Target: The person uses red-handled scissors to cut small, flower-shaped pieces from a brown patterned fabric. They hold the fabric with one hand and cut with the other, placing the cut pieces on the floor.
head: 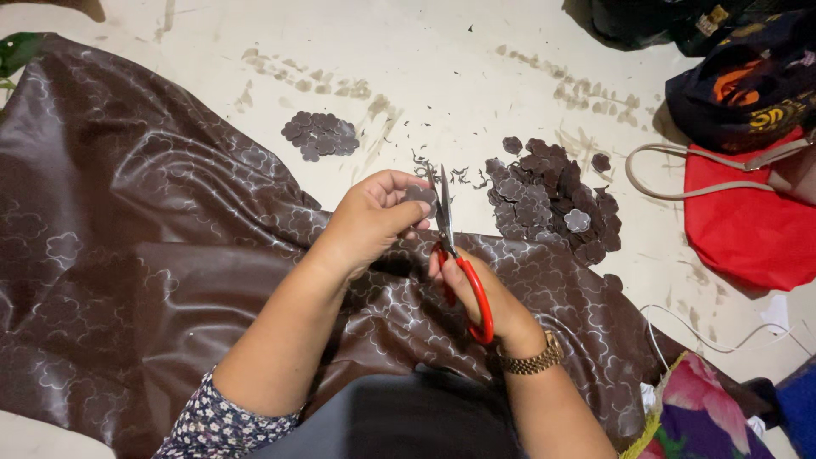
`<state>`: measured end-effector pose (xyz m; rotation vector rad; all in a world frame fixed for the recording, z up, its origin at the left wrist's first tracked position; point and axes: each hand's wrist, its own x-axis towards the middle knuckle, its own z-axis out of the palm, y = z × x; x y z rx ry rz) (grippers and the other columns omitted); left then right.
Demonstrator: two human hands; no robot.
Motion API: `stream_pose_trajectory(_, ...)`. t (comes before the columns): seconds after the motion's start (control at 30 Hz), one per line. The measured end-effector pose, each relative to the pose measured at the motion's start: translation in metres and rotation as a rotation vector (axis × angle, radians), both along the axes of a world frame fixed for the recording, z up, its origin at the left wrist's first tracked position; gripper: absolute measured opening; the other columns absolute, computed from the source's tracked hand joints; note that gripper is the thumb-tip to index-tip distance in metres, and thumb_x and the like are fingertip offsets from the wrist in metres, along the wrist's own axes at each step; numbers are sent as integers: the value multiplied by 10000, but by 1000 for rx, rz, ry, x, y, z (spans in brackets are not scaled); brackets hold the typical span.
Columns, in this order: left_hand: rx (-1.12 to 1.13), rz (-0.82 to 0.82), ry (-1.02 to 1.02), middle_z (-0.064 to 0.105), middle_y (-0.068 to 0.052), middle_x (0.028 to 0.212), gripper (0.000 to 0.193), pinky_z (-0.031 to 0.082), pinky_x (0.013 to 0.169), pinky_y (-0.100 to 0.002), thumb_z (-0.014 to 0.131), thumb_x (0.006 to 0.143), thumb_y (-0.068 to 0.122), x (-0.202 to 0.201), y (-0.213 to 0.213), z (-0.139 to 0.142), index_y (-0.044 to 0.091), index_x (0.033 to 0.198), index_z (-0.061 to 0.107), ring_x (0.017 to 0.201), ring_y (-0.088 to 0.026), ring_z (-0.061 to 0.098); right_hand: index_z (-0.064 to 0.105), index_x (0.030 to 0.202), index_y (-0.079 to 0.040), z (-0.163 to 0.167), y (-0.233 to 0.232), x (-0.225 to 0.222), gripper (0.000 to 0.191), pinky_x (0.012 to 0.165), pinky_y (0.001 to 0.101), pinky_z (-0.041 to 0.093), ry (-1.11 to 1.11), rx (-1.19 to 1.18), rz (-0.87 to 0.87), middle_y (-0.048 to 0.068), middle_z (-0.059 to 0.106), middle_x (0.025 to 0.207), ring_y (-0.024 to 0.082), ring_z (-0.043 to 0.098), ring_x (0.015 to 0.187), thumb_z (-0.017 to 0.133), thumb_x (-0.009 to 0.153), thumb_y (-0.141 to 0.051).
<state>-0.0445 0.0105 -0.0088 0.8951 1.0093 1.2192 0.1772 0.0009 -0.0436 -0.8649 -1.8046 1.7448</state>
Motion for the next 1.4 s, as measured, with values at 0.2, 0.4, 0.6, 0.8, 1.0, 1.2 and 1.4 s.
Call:
stream_pose_trajectory(0.2,29,49,-4,713,-108,905,356,557,643,-234,688,888,-16,1,3,1,-49,1189,502,751,-114,677,590,1104,-72,7,-3,0,454,738,252,471,71,25,61,-15,567,936,85,520,837,492,1041,-511)
stream_pose_trajectory(0.4,45,80,54,710,-122,887,378,549,627,-228,717,862,-12,2,0,8,-40,1173,504,746,-117,691,573,1091,-66,11,-3,-4,383,726,251,481,82,25,91,-19,539,886,91,514,806,540,1044,-445)
stream_pose_trajectory(0.6,53,95,99,700,-109,861,397,538,599,-220,730,837,-18,6,-3,14,-33,1156,493,714,-115,692,573,1062,-78,18,-3,-3,349,674,254,431,-36,121,49,-29,504,824,84,459,760,525,1046,-424)
stream_pose_trajectory(0.8,65,127,135,694,-95,832,393,525,579,-208,741,826,-14,8,-4,16,-22,1136,499,689,-100,683,551,1052,-74,22,-3,-5,369,670,271,438,-36,177,44,-19,499,809,98,457,749,486,1048,-437)
stream_pose_trajectory(1.0,69,147,154,698,-87,814,384,487,558,-201,750,829,-18,9,-4,14,-20,1126,506,672,-86,654,549,993,-74,26,-5,-5,484,689,286,436,-75,227,6,-12,497,812,112,455,761,380,1070,-521)
stream_pose_trajectory(1.2,67,130,73,702,-98,848,379,521,587,-208,733,833,-33,6,-3,12,-26,1129,496,712,-106,688,525,961,-77,26,-5,-5,504,685,283,413,-55,240,3,-15,462,803,115,425,760,344,1086,-531)
stream_pose_trajectory(1.4,62,97,54,712,-121,863,382,520,593,-212,732,842,-25,3,-2,11,-32,1134,487,717,-117,689,554,1011,-82,20,-2,-3,450,696,268,430,-22,204,69,-24,493,844,103,455,771,402,1076,-501)
